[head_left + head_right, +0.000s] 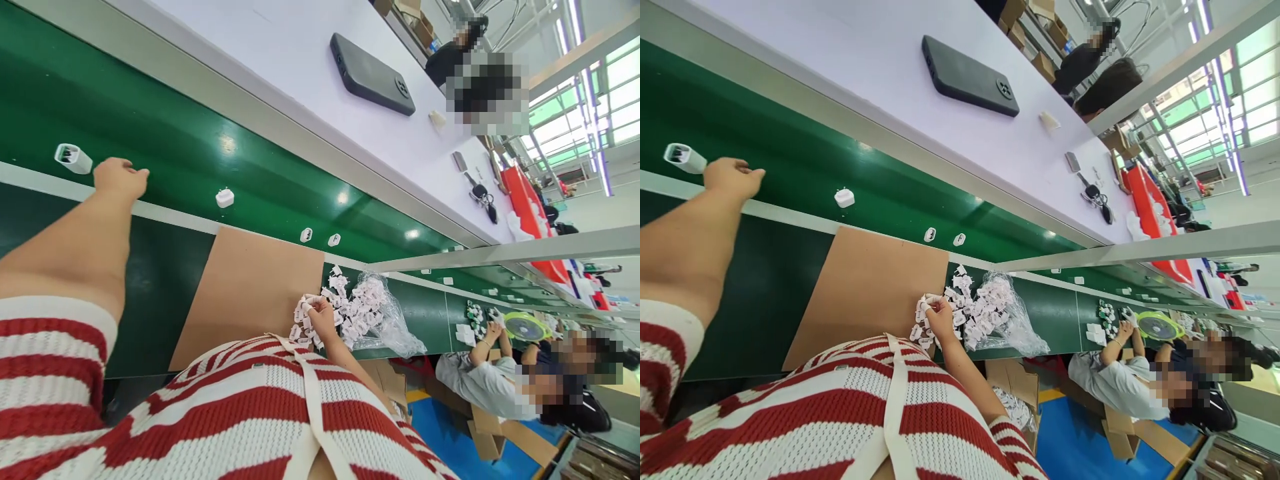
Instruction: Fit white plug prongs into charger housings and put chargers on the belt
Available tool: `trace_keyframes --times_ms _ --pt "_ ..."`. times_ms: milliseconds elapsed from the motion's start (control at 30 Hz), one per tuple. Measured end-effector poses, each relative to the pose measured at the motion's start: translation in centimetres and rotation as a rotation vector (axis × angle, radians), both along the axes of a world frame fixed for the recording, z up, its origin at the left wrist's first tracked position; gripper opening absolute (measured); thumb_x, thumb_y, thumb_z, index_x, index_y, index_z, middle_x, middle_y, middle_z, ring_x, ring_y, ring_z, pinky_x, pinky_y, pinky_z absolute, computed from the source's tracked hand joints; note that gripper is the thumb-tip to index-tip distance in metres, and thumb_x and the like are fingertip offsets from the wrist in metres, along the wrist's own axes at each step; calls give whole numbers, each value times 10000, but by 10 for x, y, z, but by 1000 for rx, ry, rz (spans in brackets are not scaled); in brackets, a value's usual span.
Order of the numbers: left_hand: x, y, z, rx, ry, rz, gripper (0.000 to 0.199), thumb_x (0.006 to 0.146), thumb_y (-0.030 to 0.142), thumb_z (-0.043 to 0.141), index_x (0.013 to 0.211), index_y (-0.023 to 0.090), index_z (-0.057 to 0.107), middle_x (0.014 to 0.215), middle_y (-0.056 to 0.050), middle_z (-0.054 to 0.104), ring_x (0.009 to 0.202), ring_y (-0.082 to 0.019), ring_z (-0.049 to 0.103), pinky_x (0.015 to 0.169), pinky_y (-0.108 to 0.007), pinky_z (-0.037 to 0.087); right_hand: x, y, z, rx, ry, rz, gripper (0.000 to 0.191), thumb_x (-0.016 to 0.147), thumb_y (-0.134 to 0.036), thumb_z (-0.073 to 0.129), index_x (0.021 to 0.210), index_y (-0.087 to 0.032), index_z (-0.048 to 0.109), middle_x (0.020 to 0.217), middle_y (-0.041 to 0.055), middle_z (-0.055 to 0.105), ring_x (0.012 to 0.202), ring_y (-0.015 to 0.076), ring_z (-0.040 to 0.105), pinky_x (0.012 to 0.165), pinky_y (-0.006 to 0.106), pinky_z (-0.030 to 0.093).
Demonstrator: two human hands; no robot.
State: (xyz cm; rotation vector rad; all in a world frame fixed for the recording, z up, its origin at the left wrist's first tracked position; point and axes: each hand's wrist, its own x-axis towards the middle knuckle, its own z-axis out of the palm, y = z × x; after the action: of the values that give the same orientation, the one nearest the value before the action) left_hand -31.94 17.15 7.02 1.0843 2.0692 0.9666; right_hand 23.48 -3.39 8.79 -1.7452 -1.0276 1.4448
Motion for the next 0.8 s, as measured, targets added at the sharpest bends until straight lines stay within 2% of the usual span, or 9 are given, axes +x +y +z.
trace_keyframes --times_ms 33,100,200,267,400,500,600,700,800 --pt "-9 3 -2 -96 -2 47 549 703 643 634 645 118 484 659 38 405 1352 -291 374 795 -390 166 -1 0 1 -10 10 -7 298 643 -418 746 838 -231 620 1034 88 773 938 246 722 755 344 577" --pt "-12 1 -5 -154 57 191 464 685 541 685 675 116 500 697 44 410 1206 -248 488 806 -382 209 -3 0 3 -38 44 -27 281 628 -407 731 817 -234 617 974 67 775 871 236 721 715 334 570" --pt "8 -12 -3 99 190 332 454 797 366 762 772 88 405 1052 -40 466 1349 -283 341 862 -432 200 -4 -1 5 -90 89 -58 260 620 -400 703 799 -231 619 789 21 738 688 201 679 627 310 535" --pt "23 -21 2 219 270 462 537 737 309 863 913 84 408 1295 -140 409 1370 -311 278 982 -499 223 -3 -3 6 -115 105 -76 246 610 -391 698 785 -233 626 706 -3 694 612 181 634 585 297 503" --pt "34 -27 13 204 278 505 882 706 215 895 1304 -4 286 1572 -285 180 1463 -352 156 1214 -593 87 3 -15 10 -149 116 -82 203 604 -391 709 759 -269 660 718 11 684 599 199 615 566 339 476" --pt "27 -27 20 202 277 588 990 763 188 873 1410 -40 160 1622 -345 -8 1530 -356 -48 1243 -610 -37 10 -25 12 -178 122 -77 150 602 -406 735 717 -327 680 734 39 695 630 252 645 582 408 481" --pt "4 -25 23 118 257 709 1084 807 199 852 1492 -39 47 1633 -366 -101 1553 -339 -78 1249 -635 -32 17 -35 12 -196 123 -90 134 601 -441 747 687 -366 676 770 66 711 688 294 678 605 455 494" --pt "-39 -21 23 -52 205 709 1068 818 210 839 1532 -11 76 1664 -335 20 1571 -332 69 1255 -641 132 22 -43 10 -216 133 -118 189 597 -475 749 729 -359 680 822 84 728 752 317 707 601 456 503" --pt "-88 -15 18 -109 263 595 784 799 265 807 1363 -49 363 1494 -312 433 1433 -318 428 1182 -660 321 19 -46 8 -253 157 -142 280 604 -456 776 812 -298 676 783 51 706 700 275 692 570 391 498"
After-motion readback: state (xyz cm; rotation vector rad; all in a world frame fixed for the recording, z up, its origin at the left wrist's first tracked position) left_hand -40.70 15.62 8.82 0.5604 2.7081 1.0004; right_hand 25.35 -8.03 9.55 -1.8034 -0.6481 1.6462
